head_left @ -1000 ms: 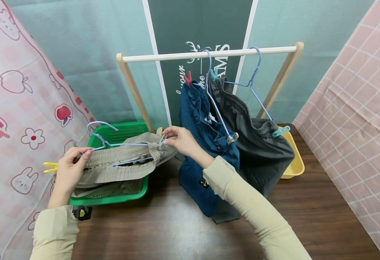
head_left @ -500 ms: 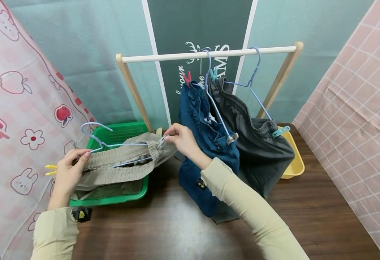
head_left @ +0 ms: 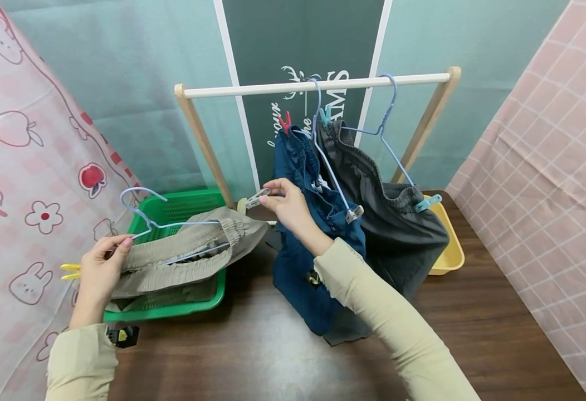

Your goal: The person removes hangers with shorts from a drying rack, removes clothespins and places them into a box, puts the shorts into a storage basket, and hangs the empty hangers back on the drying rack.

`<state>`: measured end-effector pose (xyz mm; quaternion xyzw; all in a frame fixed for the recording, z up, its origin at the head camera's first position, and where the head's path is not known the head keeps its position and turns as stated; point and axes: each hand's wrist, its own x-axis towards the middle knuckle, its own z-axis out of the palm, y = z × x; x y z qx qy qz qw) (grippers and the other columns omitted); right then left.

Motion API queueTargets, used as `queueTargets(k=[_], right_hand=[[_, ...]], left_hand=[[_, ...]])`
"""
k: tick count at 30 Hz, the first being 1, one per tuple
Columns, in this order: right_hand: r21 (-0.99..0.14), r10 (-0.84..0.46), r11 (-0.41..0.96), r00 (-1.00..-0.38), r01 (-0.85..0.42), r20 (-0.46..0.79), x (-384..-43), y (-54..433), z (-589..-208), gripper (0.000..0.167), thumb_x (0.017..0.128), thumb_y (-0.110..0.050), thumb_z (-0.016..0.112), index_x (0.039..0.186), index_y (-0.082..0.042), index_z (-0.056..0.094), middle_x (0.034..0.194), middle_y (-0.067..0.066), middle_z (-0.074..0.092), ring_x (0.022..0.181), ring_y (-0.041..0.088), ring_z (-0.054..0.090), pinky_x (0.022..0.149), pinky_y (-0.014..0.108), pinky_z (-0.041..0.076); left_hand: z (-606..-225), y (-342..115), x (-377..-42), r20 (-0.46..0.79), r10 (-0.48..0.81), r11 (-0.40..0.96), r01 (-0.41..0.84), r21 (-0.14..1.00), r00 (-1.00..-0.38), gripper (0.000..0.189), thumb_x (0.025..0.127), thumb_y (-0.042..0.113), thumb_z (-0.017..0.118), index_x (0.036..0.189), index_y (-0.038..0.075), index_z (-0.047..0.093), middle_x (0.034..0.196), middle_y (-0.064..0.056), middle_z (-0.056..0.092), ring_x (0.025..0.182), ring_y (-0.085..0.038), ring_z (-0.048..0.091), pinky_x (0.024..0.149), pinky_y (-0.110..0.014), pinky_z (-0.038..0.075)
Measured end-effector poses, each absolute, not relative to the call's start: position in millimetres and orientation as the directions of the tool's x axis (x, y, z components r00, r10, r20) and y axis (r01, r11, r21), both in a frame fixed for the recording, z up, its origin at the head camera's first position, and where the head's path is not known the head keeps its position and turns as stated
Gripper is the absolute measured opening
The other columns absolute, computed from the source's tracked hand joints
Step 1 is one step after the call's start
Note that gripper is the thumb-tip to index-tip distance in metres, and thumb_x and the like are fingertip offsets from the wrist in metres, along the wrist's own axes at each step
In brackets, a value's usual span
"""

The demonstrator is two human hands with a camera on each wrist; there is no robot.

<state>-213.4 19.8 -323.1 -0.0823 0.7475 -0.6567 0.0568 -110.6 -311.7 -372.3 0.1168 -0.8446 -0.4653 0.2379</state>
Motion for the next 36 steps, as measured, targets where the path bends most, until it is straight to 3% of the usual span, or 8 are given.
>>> queueTargets(k=[6, 13, 19, 22, 27, 36], right_hand=[[-0.999, -0.167, -0.048, -0.986, 0.007, 0.001, -209.5, 23.1, -308.2, 0.038, 0.093, -0.006, 0.058, 0.129, 0.001, 0.046, 0.129, 0.017, 0.051, 0.113, 0.024, 0.056, 0.093, 0.032, 0.045], [-0.968, -0.135, -0.251, -0.99, -0.006, 0.042, -206.4, 31.7, -279.7, 0.038, 0.093, -0.001, 0.056, 0.129, 0.003, 0.044, 0.115, 0.006, 0.052, 0.094, 0.008, 0.056, 0.098, 0.028, 0.045], [-0.93, -0.078, -0.362, -0.992, -0.062, 0.096, -200.2, 47.2, -248.3, 0.036, 0.092, 0.005, 0.053, 0.126, 0.002, 0.044, 0.104, -0.001, 0.051, 0.089, 0.004, 0.056, 0.084, 0.015, 0.048], [-0.905, -0.048, -0.414, -0.991, -0.098, 0.129, -197.4, 59.5, -233.3, 0.027, 0.092, 0.007, 0.051, 0.117, -0.004, 0.048, 0.102, -0.002, 0.052, 0.089, 0.005, 0.056, 0.081, 0.013, 0.049], [-0.835, 0.019, -0.533, -0.988, -0.137, 0.15, -197.5, 85.5, -213.3, 0.025, 0.09, 0.013, 0.051, 0.1, -0.011, 0.051, 0.094, 0.0, 0.056, 0.083, 0.007, 0.059, 0.077, 0.013, 0.052], [-0.663, 0.113, -0.737, -0.991, -0.131, 0.07, -201.4, 149.0, -198.2, 0.025, 0.081, 0.02, 0.058, 0.096, 0.0, 0.055, 0.095, 0.009, 0.057, 0.076, 0.017, 0.066, 0.074, 0.021, 0.056]], left_hand=[[-371.2, -311.1, -110.3, 0.233, -0.469, 0.509, -0.045, 0.86, -0.852, 0.017, 0.094, 0.02, 0.059, 0.091, 0.034, 0.069, 0.078, 0.028, 0.052, 0.071, 0.003, 0.043, 0.06, -0.009, 0.034], [-372.8, -311.7, -109.7, 0.172, -0.529, 0.444, -0.099, 0.89, -0.831, 0.017, 0.094, 0.022, 0.059, 0.09, 0.035, 0.069, 0.077, 0.026, 0.052, 0.072, 0.0, 0.043, 0.058, -0.01, 0.035], [-377.2, -315.9, -109.5, 0.156, -0.547, 0.413, -0.103, 0.905, -0.822, 0.018, 0.094, 0.021, 0.06, 0.089, 0.036, 0.069, 0.077, 0.026, 0.053, 0.071, 0.002, 0.044, 0.058, -0.009, 0.035], [-378.2, -317.4, -109.1, 0.15, -0.55, 0.41, -0.109, 0.905, -0.821, 0.018, 0.093, 0.021, 0.06, 0.089, 0.036, 0.069, 0.077, 0.026, 0.053, 0.07, 0.002, 0.044, 0.057, -0.009, 0.035], [-377.1, -316.3, -107.4, 0.168, -0.555, 0.409, -0.091, 0.908, -0.815, 0.018, 0.093, 0.019, 0.06, 0.09, 0.034, 0.07, 0.076, 0.025, 0.053, 0.07, 0.002, 0.045, 0.057, -0.008, 0.035], [-376.8, -318.2, -105.7, 0.158, -0.581, 0.393, -0.105, 0.914, -0.799, 0.017, 0.093, 0.02, 0.06, 0.09, 0.034, 0.07, 0.077, 0.026, 0.054, 0.071, 0.004, 0.046, 0.059, -0.007, 0.036]])
